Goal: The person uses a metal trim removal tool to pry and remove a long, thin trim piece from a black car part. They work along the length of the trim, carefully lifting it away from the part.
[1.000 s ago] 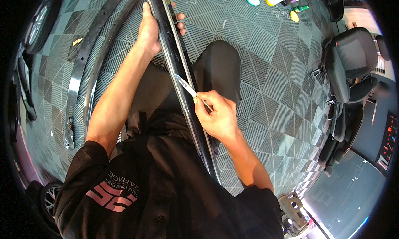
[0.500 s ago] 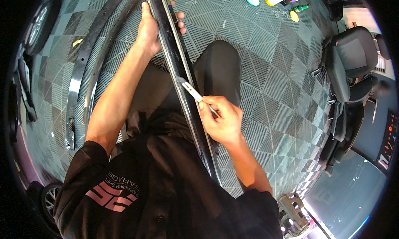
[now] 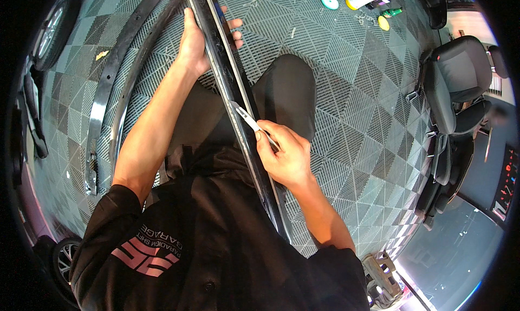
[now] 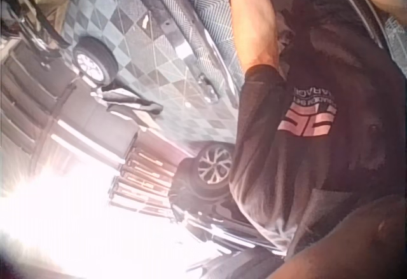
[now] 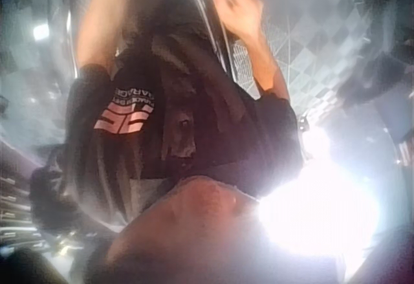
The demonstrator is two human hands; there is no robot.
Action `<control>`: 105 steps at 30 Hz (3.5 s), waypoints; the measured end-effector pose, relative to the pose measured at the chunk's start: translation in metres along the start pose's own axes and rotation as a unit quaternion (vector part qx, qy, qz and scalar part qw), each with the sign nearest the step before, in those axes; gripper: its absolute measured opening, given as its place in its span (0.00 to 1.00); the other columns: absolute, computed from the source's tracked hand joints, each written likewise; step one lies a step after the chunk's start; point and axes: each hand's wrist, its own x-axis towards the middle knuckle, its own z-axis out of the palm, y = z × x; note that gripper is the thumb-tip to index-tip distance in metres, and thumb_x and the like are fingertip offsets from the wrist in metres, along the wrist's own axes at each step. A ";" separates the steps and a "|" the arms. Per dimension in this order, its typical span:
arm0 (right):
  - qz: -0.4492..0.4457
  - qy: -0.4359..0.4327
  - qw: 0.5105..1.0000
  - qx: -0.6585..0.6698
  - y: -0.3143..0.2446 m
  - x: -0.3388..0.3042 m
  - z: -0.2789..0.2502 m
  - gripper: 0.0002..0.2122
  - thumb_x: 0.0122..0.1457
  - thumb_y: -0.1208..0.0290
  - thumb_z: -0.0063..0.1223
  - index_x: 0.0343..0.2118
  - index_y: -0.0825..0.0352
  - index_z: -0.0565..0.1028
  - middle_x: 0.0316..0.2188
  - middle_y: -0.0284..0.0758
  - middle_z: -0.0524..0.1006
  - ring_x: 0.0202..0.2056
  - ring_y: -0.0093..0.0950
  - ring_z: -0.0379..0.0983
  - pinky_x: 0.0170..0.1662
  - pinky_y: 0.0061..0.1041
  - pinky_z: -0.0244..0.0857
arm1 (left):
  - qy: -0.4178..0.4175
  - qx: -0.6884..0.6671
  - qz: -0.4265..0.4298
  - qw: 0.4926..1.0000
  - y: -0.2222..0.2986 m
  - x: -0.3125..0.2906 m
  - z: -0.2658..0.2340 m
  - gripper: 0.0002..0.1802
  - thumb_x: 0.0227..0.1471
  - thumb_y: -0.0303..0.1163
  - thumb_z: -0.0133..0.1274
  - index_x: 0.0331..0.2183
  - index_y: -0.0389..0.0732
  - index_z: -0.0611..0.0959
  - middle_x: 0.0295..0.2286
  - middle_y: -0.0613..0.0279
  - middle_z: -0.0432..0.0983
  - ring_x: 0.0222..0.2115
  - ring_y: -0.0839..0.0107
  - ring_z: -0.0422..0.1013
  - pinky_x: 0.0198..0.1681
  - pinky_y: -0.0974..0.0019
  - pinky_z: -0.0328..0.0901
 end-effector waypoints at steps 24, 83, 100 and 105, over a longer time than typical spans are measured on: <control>-0.059 -0.018 0.997 -0.055 -0.004 -0.006 -0.009 0.07 0.53 0.83 0.63 0.36 0.74 0.81 0.30 0.43 0.84 0.27 0.33 0.82 0.30 0.26 0.76 | 0.013 0.033 0.013 0.999 0.000 0.003 0.013 0.45 0.65 0.66 0.10 0.53 0.41 0.70 0.35 0.47 0.79 0.29 0.59 0.74 0.39 0.49 0.75; -0.069 0.003 0.995 -0.072 0.000 -0.052 -0.006 0.08 0.52 0.83 0.63 0.37 0.73 0.80 0.24 0.40 0.81 0.20 0.31 0.77 0.22 0.26 0.70 | 0.053 -0.054 -0.016 0.997 0.007 0.002 0.013 0.39 0.60 0.74 0.26 0.42 0.48 0.70 0.28 0.52 0.77 0.23 0.56 0.73 0.28 0.50 0.73; -0.104 0.001 0.991 -0.085 0.008 -0.058 -0.014 0.07 0.52 0.83 0.63 0.34 0.72 0.80 0.25 0.40 0.82 0.20 0.31 0.77 0.22 0.26 0.70 | 0.062 -0.039 -0.014 0.997 0.005 0.003 0.014 0.38 0.61 0.74 0.26 0.42 0.48 0.71 0.29 0.52 0.77 0.23 0.57 0.73 0.29 0.51 0.73; -0.091 -0.005 0.992 -0.090 0.008 -0.064 -0.018 0.07 0.52 0.83 0.63 0.35 0.73 0.80 0.25 0.40 0.82 0.19 0.30 0.77 0.21 0.26 0.70 | 0.072 -0.024 -0.016 0.997 0.003 0.004 0.017 0.39 0.60 0.74 0.27 0.45 0.48 0.70 0.29 0.52 0.77 0.23 0.57 0.73 0.28 0.51 0.74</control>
